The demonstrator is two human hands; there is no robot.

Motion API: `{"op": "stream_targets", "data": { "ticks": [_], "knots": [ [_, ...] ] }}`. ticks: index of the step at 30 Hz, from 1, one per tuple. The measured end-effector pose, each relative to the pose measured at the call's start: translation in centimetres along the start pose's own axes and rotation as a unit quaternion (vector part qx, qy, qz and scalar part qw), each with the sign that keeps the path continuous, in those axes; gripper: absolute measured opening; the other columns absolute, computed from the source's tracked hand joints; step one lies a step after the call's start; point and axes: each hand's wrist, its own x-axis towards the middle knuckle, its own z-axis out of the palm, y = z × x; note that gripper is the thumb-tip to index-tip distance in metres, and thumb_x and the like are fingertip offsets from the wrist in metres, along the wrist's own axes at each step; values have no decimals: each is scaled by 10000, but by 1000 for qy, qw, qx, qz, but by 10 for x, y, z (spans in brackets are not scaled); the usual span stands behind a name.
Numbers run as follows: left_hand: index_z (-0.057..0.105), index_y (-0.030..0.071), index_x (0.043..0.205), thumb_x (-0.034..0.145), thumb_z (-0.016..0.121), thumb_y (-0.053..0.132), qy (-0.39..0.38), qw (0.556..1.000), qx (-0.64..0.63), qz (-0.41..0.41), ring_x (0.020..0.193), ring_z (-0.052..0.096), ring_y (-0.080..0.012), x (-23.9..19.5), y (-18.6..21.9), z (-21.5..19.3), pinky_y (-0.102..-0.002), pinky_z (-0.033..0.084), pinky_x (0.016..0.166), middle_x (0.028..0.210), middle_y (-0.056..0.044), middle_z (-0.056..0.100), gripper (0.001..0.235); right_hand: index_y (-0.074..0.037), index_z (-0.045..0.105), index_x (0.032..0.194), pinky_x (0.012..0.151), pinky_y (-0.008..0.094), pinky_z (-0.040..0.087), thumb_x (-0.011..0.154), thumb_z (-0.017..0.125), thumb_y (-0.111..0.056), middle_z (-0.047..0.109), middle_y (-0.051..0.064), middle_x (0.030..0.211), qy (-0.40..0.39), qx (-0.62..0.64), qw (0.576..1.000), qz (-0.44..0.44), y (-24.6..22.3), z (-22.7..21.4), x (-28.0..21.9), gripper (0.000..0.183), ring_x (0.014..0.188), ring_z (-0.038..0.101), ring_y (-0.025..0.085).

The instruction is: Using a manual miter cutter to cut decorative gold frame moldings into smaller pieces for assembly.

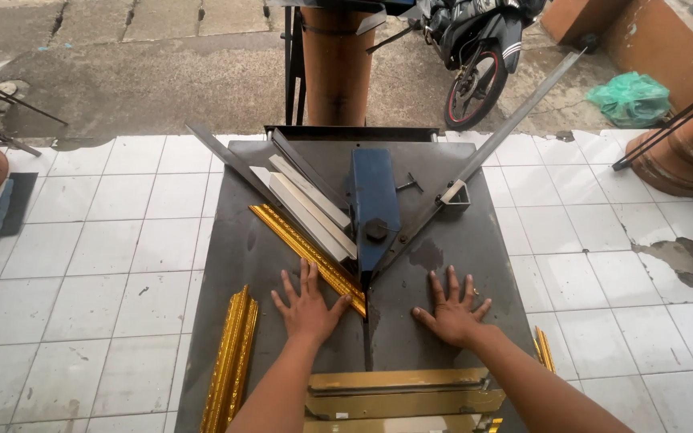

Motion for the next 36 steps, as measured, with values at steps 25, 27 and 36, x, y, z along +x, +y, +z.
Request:
{"op": "stream_targets", "data": {
  "ticks": [25, 27, 36],
  "knots": [
    [25, 310, 1819, 1008, 542, 852, 39, 999, 15, 0, 1730, -34, -489, -4, -9, 22, -805, 16, 1334, 1922, 53, -59, 1104, -408, -110, 1815, 1173, 943, -28, 1079, 400, -846, -230, 110, 1884, 21, 1, 1000, -3, -3, 6, -16, 998, 1687, -242, 544],
    [59, 283, 1820, 998, 542, 871, 28, 1000, 7, 0, 1728, -30, -496, -4, -7, 18, -814, 5, 1327, 1925, 36, -46, 1121, -389, -86, 1820, 1181, 942, -2, 1084, 429, -817, -211, 122, 1889, 24, -10, 1000, 5, -5, 3, -17, 995, 1688, -220, 558],
    [73, 295, 1817, 1015, 581, 799, 25, 1000, 8, -6, 1741, -33, -465, 56, 7, -5, -795, 11, 1339, 1924, 52, -27, 1074, -386, -59, 1824, 1178, 947, 1, 1090, 399, -806, -178, 117, 1895, 43, -4, 999, 2, -15, -30, 39, 962, 1695, -210, 549]
  ]
}}
